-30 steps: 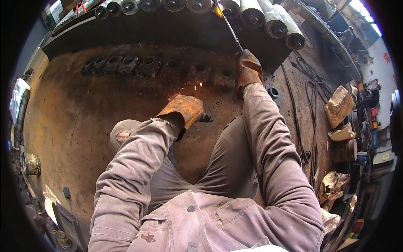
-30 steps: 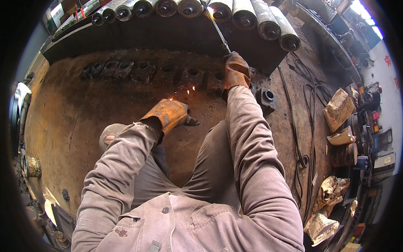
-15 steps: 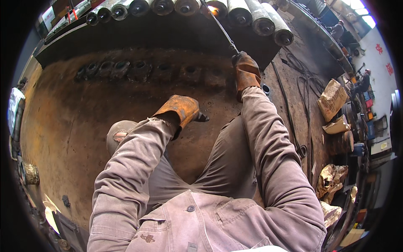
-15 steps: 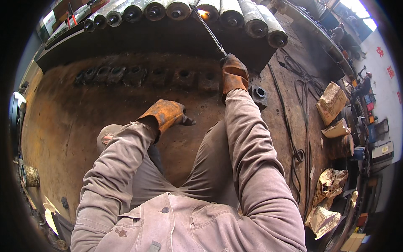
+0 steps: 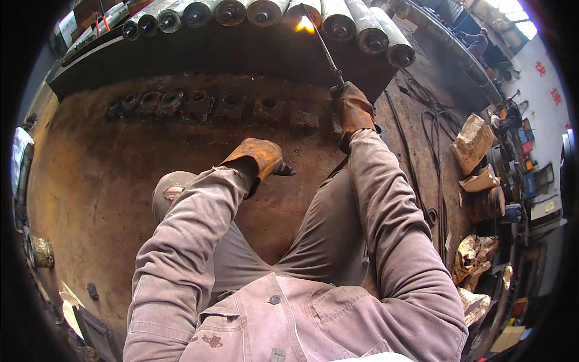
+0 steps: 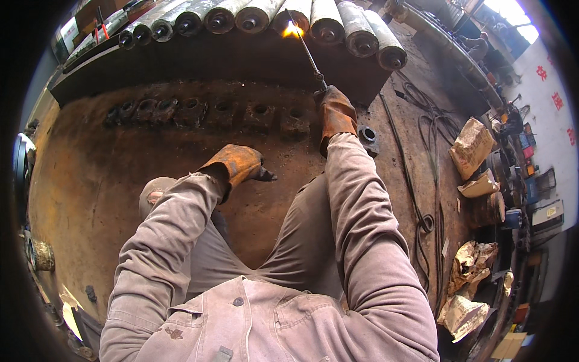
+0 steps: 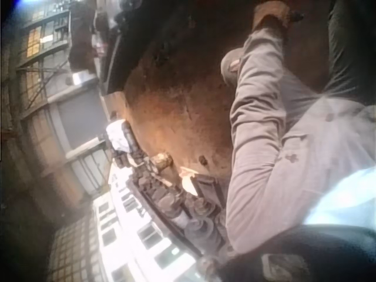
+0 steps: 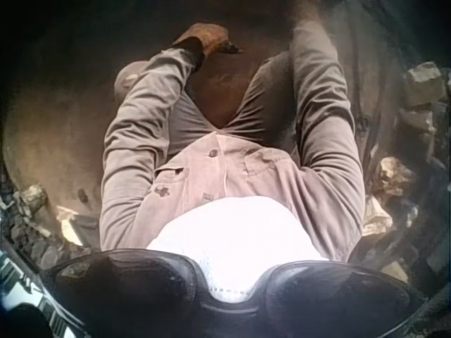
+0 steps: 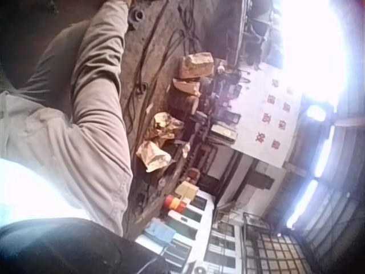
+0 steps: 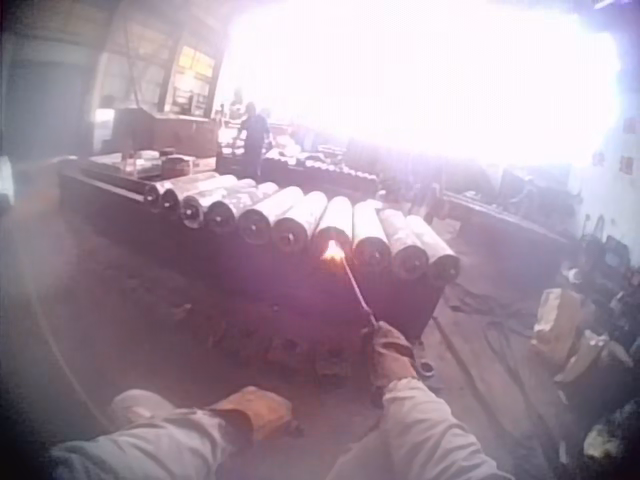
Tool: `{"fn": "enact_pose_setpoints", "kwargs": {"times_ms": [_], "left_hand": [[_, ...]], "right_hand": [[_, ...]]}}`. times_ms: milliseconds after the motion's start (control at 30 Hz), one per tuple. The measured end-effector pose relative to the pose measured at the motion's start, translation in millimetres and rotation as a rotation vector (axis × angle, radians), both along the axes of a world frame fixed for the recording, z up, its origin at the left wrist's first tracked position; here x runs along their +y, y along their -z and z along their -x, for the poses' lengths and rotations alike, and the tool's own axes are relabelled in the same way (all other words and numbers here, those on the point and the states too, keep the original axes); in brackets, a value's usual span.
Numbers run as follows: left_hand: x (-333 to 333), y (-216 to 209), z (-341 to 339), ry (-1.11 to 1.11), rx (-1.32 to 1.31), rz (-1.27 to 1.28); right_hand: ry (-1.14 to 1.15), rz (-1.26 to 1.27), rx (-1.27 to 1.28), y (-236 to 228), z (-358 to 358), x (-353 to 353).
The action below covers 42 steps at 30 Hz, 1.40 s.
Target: The person uses a welding torch to join metal pipes arranged in a row on a workbench. They systematically move the torch along the seams of the pipes, creating bright sparks and molten metal as they weld each section.
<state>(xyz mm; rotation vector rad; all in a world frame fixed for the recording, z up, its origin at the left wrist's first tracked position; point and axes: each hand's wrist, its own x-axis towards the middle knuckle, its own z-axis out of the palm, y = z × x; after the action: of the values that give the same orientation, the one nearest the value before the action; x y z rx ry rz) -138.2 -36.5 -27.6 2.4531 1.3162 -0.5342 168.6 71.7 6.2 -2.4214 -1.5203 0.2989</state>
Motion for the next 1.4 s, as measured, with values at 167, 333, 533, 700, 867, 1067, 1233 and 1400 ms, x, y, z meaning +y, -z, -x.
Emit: {"fn": "enact_pose_setpoints", "kwargs": {"times_ms": [167, 333, 533, 700, 867, 1067, 1233, 1400], "left_hand": [[0, -3, 2, -0.010, 0.025, 0.031], [1, -2, -2, 0.004, 0.089, 0.051], [1, -4, -6, -0.053, 0.065, 0.069], [-7, 5, 13, 0.024, 0.076, 0.024], [-14, -11, 2, 0.079, 0.022, -0.022], [-8, 8, 13, 0.015, 0.106, 0.007], [-16, -11, 12, 0.139, 0.061, -0.065], [-11, -3, 7, 0.053, 0.047, -0.003]], "right_hand": [[-0.072, -0.110, -0.039, 3, 1, -11], [-0.107, -0.049, -0.127, 7, -14, 2], [-0.072, -0.029, -0.190, 10, -22, 13], [-0.088, -0.051, -0.173, 11, 4, 19], [0.002, 0.039, -0.166, 16, -4, 54], [0.000, 0.016, -0.150, 15, 14, 51], [0.001, -0.014, -0.141, 21, 7, 55], [-0.016, -0.020, -0.103, 15, 21, 54]]}}
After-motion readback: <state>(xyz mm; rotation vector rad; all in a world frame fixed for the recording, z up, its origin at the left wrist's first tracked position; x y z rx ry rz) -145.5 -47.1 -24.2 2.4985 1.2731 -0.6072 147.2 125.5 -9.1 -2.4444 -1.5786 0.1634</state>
